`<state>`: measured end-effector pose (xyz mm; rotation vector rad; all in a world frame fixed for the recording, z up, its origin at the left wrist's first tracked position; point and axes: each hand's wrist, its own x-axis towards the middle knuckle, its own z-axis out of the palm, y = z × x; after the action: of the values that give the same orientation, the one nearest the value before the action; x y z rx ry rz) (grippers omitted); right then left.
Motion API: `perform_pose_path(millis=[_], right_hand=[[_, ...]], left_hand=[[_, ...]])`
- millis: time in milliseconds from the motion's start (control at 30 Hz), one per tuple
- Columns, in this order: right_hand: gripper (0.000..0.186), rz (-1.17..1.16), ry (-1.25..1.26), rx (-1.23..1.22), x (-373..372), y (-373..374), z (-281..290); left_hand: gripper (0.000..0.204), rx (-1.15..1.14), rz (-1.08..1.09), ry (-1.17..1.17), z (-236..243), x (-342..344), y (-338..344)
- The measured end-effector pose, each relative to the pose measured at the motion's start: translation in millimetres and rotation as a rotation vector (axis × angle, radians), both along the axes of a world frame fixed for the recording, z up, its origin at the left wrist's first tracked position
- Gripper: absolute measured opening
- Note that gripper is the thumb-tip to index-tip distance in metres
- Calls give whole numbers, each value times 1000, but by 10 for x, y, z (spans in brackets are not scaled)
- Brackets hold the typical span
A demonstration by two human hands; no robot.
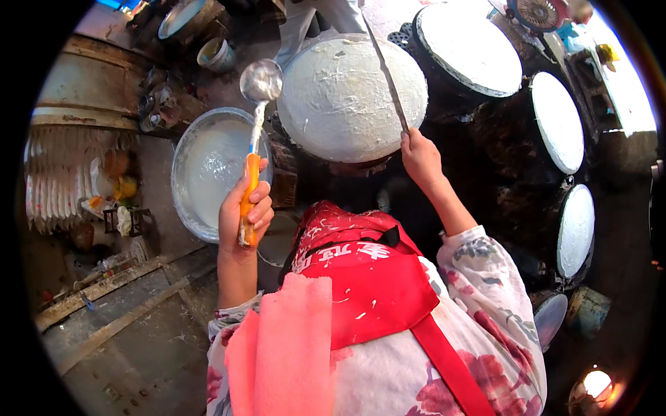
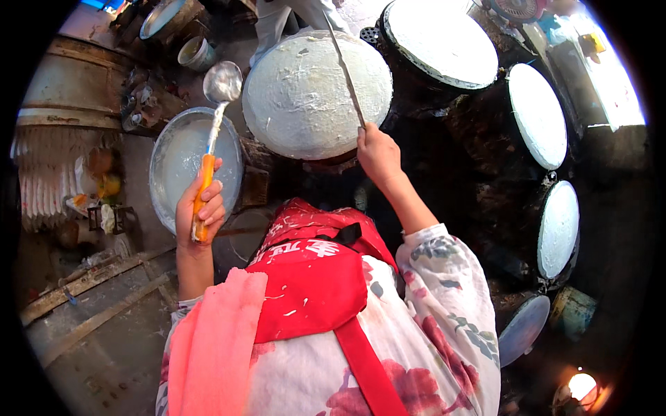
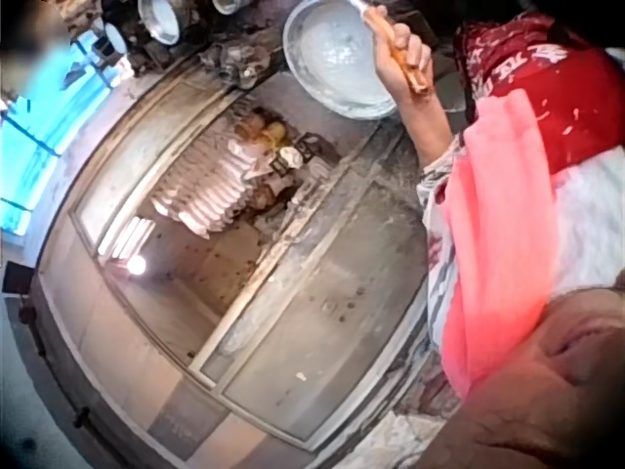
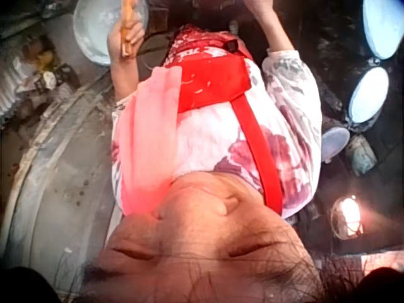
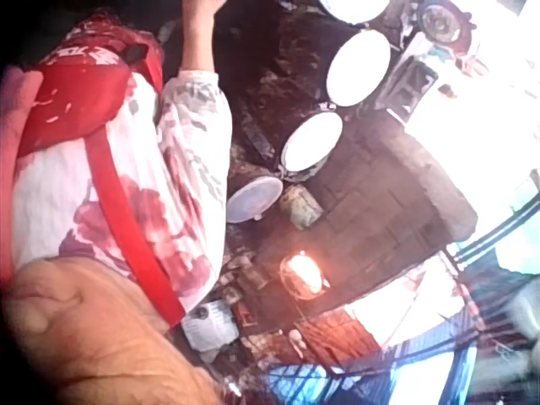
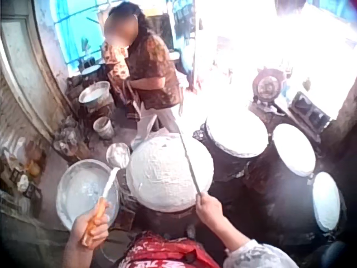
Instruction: The person scoops a white batter from a large metal basin using a ladle and pours it onto several round, heated metal pans. They use a flat wooden stick to spread the batter evenly across the surface of each pan. The person repeatedly moves between the pans, checking the batter and spreading it to ensure uniform coverage.
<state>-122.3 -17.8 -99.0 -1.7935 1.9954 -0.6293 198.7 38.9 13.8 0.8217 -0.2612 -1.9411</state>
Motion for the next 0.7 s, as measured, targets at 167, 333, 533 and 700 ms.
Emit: perform_pose_path(millis=[167,333,533,700], right_hand=[[20,410,150,180,314,304,-86],[22,110,80,89,92,226,-49],[22,460,57,290,114,515,-59],[29,-37,-344,297,-252,57,-131]], left_hand=[[38,-19,-29,-175,175,-37,-140],[37,4,-39,3,243,-69,-224],[37,3,-166,55,248,-366,-756],[29,-103,-214,-321,-199,-781,-1133]])
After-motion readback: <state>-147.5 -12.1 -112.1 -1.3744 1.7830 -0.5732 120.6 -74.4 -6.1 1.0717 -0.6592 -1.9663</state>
